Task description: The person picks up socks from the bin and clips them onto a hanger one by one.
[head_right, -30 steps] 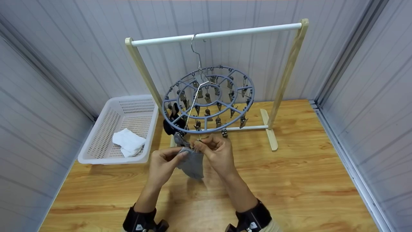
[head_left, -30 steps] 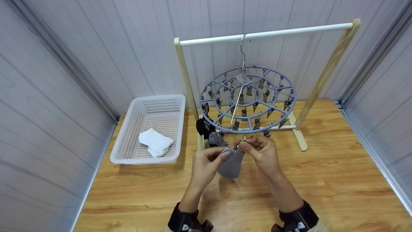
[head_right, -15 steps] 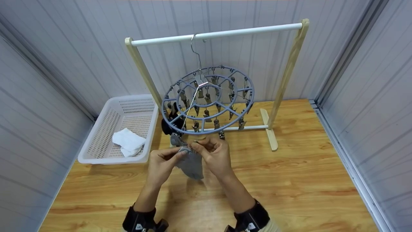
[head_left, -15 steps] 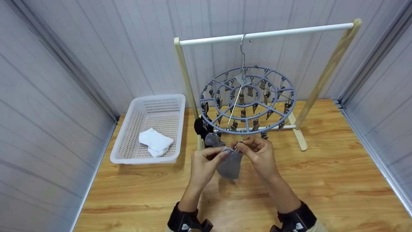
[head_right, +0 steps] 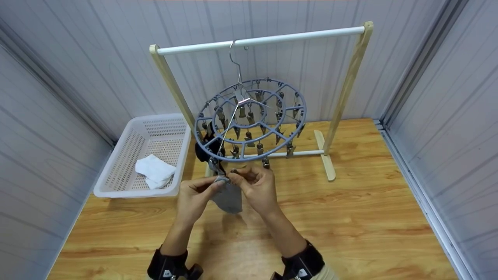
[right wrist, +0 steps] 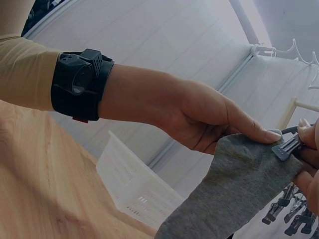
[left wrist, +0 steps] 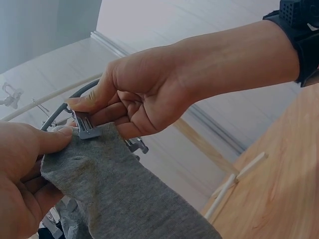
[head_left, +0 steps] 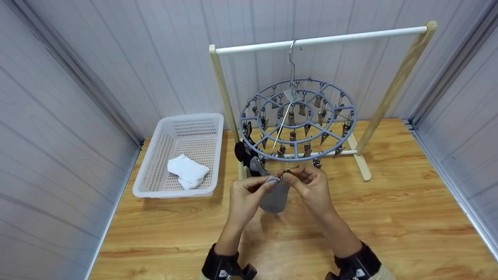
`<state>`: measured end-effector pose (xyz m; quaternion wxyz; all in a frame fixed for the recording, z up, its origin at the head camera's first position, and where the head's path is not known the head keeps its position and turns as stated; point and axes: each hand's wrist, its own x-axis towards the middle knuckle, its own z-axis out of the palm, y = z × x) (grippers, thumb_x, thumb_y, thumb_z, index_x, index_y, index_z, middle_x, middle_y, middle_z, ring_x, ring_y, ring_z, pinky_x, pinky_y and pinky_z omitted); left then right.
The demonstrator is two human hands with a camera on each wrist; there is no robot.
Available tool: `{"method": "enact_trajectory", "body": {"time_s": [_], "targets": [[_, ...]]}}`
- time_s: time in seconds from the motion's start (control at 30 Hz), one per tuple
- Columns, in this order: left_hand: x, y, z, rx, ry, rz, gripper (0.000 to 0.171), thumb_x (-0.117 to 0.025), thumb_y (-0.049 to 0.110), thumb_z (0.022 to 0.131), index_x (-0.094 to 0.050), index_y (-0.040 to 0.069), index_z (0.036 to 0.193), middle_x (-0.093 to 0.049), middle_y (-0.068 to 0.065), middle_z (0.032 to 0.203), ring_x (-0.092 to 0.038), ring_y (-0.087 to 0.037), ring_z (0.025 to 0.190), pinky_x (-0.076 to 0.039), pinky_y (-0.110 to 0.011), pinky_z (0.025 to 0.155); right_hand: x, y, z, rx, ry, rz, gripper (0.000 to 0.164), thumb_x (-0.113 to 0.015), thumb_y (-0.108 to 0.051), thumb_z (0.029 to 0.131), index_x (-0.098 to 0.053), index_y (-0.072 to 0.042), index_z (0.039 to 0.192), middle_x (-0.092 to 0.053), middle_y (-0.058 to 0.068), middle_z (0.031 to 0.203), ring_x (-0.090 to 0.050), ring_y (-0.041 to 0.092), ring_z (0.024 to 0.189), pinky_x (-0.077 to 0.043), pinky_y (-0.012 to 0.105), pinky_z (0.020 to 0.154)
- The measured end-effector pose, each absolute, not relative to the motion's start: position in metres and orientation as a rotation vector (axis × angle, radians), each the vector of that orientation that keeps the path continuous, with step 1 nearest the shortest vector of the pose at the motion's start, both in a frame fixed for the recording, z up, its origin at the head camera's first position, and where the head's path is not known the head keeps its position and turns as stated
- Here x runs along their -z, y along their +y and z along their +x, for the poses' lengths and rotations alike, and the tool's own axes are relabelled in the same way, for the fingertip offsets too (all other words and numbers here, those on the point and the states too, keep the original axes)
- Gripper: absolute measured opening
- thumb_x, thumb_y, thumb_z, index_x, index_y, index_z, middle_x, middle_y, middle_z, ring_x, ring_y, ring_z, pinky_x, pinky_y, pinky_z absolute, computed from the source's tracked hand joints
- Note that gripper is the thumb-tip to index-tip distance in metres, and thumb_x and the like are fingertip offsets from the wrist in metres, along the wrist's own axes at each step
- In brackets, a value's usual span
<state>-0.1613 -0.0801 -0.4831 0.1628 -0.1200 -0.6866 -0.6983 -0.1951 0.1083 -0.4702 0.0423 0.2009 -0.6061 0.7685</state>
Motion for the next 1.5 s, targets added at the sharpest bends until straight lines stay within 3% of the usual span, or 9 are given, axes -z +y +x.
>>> {"method": "enact_trajectory", "body": {"time_s": [0.17, 0.33, 0.63, 1.0, 1.17, 1.37, 1.5], "targets": [[0.483, -0.081, -0.161, 1.969, -1.966, -0.334, 0.013, -0.081, 0.008, 0.094, -0.083, 0.002, 0.105, -0.081, -0.007, 0.097, -0.078, -0.021, 0.079, -0.065, -0.037, 0.072, 0.470, 0.108, -0.195, -2.400, -1.851, 0.633, 0.019, -0.075, 0.007, 0.093, -0.066, 0.017, 0.105, -0.079, 0.016, 0.101, -0.078, 0.029, 0.094, -0.064, 0.034, 0.082], [0.483, -0.083, -0.160, 1.965, -1.978, -0.329, 0.013, -0.080, 0.008, 0.094, -0.084, 0.003, 0.106, -0.081, -0.006, 0.096, -0.077, -0.020, 0.079, -0.064, -0.034, 0.072, 0.467, 0.108, -0.195, -2.348, -1.954, 0.628, 0.017, -0.075, 0.003, 0.096, -0.070, 0.011, 0.110, -0.079, 0.015, 0.103, -0.077, 0.028, 0.096, -0.063, 0.033, 0.083], [0.481, -0.084, -0.159, 1.963, -1.976, -0.345, 0.014, -0.080, 0.008, 0.094, -0.083, 0.001, 0.106, -0.081, -0.008, 0.096, -0.077, -0.020, 0.078, -0.064, -0.034, 0.071, 0.463, 0.111, -0.195, -2.280, -2.043, 0.618, 0.019, -0.074, 0.003, 0.097, -0.071, 0.008, 0.115, -0.075, 0.027, 0.108, -0.076, 0.028, 0.099, -0.063, 0.034, 0.085], [0.479, -0.091, -0.159, 1.956, -1.973, -0.309, 0.014, -0.080, 0.006, 0.094, -0.082, 0.000, 0.107, -0.081, -0.009, 0.096, -0.077, -0.021, 0.079, -0.064, -0.034, 0.072, 0.459, 0.116, -0.198, -2.170, -2.122, 0.578, 0.025, -0.077, 0.000, 0.095, -0.075, 0.002, 0.120, -0.076, 0.016, 0.114, -0.075, 0.026, 0.102, -0.063, 0.038, 0.088], [0.477, -0.096, -0.160, 1.956, -1.946, -0.274, 0.014, -0.081, 0.005, 0.093, -0.082, -0.002, 0.106, -0.081, -0.009, 0.096, -0.078, -0.023, 0.078, -0.065, -0.037, 0.072, 0.455, 0.121, -0.200, -2.175, -2.088, 0.574, 0.023, -0.077, -0.001, 0.096, -0.076, 0.002, 0.118, -0.077, 0.017, 0.114, -0.076, 0.026, 0.103, -0.063, 0.036, 0.088], [0.477, -0.105, -0.163, 1.933, -1.930, -0.235, 0.014, -0.082, 0.005, 0.093, -0.082, -0.002, 0.105, -0.081, -0.010, 0.095, -0.078, -0.023, 0.079, -0.065, -0.037, 0.072, 0.451, 0.129, -0.202, -2.245, -2.007, 0.569, 0.024, -0.075, 0.000, 0.097, -0.072, 0.011, 0.119, -0.072, 0.033, 0.114, -0.076, 0.029, 0.103, -0.062, 0.039, 0.091], [0.476, -0.113, -0.163, 1.921, -1.909, -0.203, 0.014, -0.082, 0.002, 0.092, -0.082, -0.003, 0.104, -0.081, -0.012, 0.095, -0.078, -0.021, 0.080, -0.065, -0.036, 0.072, 0.448, 0.134, -0.203, -2.233, -2.016, 0.568, 0.025, -0.075, -0.001, 0.098, -0.072, 0.011, 0.119, -0.076, 0.025, 0.111, -0.076, 0.034, 0.102, -0.061, 0.041, 0.092]]}}
